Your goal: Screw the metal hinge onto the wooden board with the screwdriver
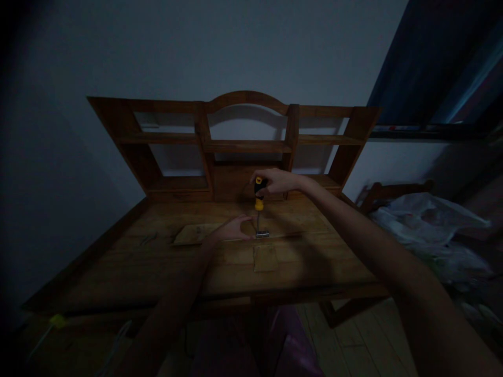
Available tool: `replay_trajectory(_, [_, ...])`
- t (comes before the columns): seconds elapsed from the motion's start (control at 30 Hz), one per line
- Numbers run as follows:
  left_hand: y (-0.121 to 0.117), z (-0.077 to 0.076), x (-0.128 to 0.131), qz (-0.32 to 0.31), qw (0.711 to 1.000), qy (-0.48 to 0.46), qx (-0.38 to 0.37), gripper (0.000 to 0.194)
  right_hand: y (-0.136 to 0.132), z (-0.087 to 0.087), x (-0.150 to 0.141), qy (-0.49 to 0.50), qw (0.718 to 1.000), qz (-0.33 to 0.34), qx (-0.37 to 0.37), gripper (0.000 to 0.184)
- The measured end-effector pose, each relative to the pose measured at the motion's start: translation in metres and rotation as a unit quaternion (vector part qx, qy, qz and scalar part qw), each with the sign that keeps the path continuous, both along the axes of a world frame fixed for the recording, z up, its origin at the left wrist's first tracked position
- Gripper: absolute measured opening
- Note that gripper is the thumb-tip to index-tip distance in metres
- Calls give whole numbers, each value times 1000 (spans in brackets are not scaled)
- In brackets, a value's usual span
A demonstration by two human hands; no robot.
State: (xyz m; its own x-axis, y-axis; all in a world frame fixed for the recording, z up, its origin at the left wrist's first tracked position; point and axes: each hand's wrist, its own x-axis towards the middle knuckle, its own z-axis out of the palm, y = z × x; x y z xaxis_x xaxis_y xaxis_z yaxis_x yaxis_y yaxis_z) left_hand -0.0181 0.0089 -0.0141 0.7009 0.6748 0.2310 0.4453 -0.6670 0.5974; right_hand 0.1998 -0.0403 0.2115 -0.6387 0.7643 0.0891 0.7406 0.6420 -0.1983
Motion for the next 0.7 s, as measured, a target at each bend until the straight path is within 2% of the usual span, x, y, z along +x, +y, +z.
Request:
replay_trajectory(0.07, [-2, 2, 0, 0, 1000, 5, -3, 84, 0, -3, -3, -28, 996, -57, 56, 52])
replay_trajectory(0.13, [-4, 4, 0, 0, 1000, 5, -5, 84, -1, -7, -8, -58, 980, -142, 125, 61])
replay_trajectory(0.17, [-5, 6, 0, -1, 1000, 3, -6, 83, -3, -8, -10, -61, 975, -164, 138, 63])
replay_trajectory(0.23, [-6, 7, 0, -3, 1000, 1, -9, 82, -5, -6, -10, -34, 985, -138, 97, 62])
replay_trajectory(0.3, [-6, 8, 0, -2, 1000, 3, -10, 81, -5, -2, -6, 7, 998, -53, 12, 57])
replay_trajectory(0.37, [-6, 8, 0, -1, 1000, 4, -10, 81, -5, 1, -3, 22, 999, 8, -39, 55])
replay_trajectory(0.43, [-5, 7, 0, -1, 1000, 2, -10, 80, -4, 0, -3, 3, 1000, -13, -15, 53])
replay_trajectory(0.53, [-6, 8, 0, -5, 1000, 0, -13, 80, -5, -4, -8, -45, 986, -130, 94, 63])
replay_trajectory(0.57, [-7, 9, 0, -8, 1000, -2, -13, 80, -6, -4, -9, -49, 982, -150, 104, 66])
replay_trajectory(0.63, [-7, 10, 0, -14, 1000, -4, -15, 78, -6, -2, -9, -28, 990, -124, 55, 65])
replay_trajectory(0.7, [-7, 9, 0, -9, 1000, -2, -16, 78, -4, 1, -6, 10, 998, -51, -32, 65])
